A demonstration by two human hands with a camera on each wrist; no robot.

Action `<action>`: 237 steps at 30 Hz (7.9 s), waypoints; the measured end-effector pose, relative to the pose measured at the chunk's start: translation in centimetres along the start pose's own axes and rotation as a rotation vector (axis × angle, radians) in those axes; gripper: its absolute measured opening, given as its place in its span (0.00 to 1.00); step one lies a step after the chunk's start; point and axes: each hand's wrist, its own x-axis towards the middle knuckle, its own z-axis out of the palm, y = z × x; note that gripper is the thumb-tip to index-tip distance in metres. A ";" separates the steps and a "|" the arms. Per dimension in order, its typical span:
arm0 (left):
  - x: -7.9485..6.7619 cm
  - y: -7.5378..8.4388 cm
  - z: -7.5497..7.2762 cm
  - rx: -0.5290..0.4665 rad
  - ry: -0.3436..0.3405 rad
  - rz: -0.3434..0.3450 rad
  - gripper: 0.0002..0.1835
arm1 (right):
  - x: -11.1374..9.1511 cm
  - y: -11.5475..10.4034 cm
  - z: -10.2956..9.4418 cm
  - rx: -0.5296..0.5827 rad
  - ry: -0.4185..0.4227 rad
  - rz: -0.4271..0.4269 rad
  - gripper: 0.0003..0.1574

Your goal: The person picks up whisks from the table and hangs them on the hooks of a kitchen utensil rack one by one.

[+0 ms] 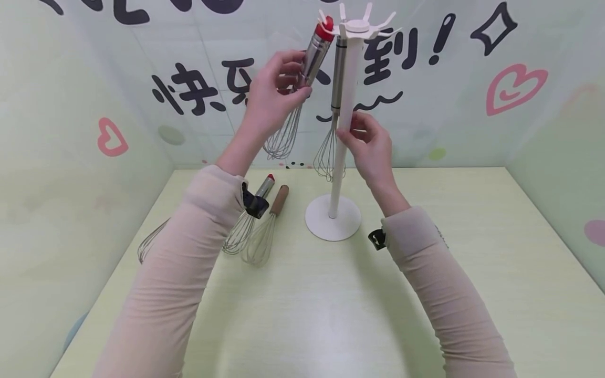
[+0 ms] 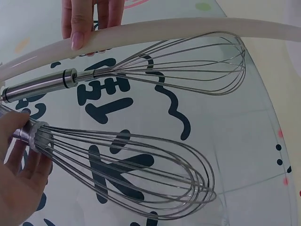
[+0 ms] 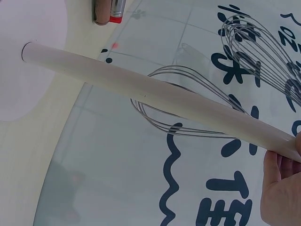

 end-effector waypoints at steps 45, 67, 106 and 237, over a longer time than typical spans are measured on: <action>-3.0 -5.1 1.2 -0.122 -0.028 -0.150 0.21 | 0.1 0.1 0.0 -0.009 0.005 -0.007 0.22; -7.7 -13.3 1.2 0.014 -0.074 -0.303 0.19 | 0.0 0.0 0.1 0.024 0.004 -0.002 0.22; -12.4 -19.7 0.4 0.124 -0.164 -0.552 0.25 | 0.1 0.4 0.1 0.051 0.009 -0.008 0.22; -10.8 -13.3 -1.5 -0.162 -0.019 -0.492 0.29 | 0.6 -3.2 -1.6 -0.096 -0.135 0.079 0.21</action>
